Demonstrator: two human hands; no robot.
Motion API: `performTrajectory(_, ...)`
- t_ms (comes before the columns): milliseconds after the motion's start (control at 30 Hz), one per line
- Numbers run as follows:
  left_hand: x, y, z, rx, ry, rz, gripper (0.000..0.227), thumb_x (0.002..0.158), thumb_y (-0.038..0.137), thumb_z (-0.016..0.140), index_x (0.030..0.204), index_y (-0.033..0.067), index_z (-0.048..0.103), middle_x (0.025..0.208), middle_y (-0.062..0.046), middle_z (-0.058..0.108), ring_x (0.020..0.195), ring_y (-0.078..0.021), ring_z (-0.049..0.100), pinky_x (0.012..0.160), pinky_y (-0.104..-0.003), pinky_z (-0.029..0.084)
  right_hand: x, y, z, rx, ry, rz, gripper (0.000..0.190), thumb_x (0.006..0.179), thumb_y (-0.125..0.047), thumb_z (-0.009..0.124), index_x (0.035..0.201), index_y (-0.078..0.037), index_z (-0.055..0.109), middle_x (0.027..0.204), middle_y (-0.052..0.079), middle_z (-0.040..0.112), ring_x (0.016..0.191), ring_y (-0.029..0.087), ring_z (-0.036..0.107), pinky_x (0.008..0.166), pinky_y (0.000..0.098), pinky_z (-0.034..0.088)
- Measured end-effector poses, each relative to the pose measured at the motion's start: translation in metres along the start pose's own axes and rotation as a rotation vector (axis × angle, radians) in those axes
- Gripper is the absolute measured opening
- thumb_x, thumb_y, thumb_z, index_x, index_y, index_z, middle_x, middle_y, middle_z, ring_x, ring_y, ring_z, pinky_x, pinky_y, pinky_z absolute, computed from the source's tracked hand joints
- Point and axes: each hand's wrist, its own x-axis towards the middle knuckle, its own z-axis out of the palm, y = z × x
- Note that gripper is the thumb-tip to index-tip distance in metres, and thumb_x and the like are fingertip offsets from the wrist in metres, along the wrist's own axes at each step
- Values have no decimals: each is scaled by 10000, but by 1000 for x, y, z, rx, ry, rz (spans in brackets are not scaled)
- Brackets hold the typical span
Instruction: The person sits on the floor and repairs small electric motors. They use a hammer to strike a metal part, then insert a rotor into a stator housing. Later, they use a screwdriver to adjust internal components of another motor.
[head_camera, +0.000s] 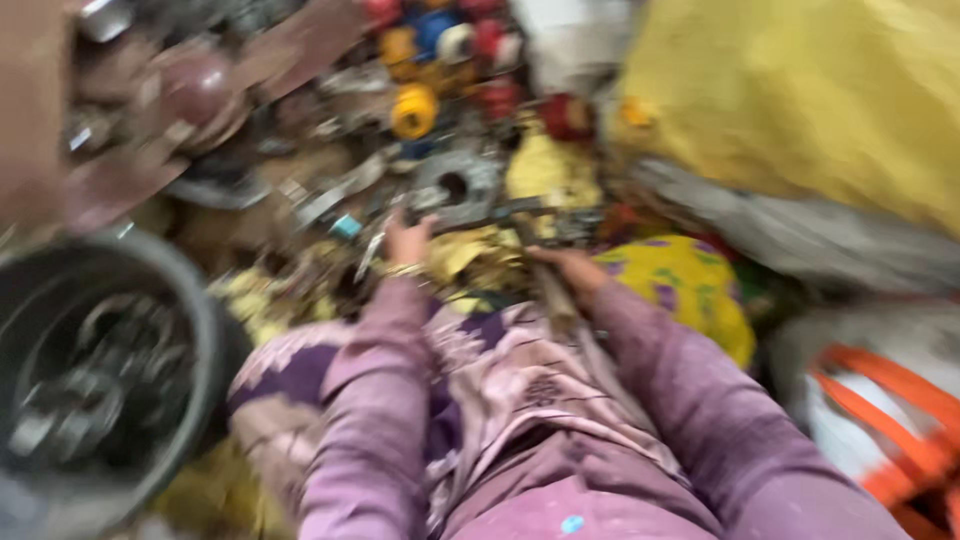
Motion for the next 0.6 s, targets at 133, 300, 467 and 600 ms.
performTrajectory(133, 1, -14, 45, -239, 43, 1, 520, 620, 88, 942, 1091, 4, 738, 983, -108, 797, 877, -194, 763, 827, -338, 597, 1, 3, -6, -97, -51, 49, 375, 884, -422, 750, 952, -62, 670, 703, 66, 637, 541, 201, 595, 502, 344, 504)
performTrajectory(300, -4, -5, 60, -270, -96, -125, 279, 693, 75, 900, 941, 34, 779, 853, -98, 796, 747, -191, 758, 705, -340, 596, -6, -9, 4, -174, -6, 70, 368, 890, -426, 731, 979, -74, 670, 702, 56, 642, 535, 189, 596, 493, 331, 499)
performTrajectory(467, -14, 15, 44, -30, 40, 1, 265, 657, 153, 956, 834, 36, 798, 791, -121, 776, 682, -191, 718, 666, -342, 569, -4, -15, 2, -6, -78, 147, 380, 910, -427, 724, 987, -70, 620, 694, 54, 628, 538, 170, 604, 494, 301, 535)
performTrajectory(600, -8, 63, -5, -182, 136, -1, 201, 759, 195, 901, 871, 63, 799, 789, -76, 782, 658, -156, 718, 639, -318, 577, 7, -21, -12, 200, -147, 155, 337, 900, -333, 713, 1095, -83, 600, 825, 96, 724, 539, 103, 577, 490, 216, 516)
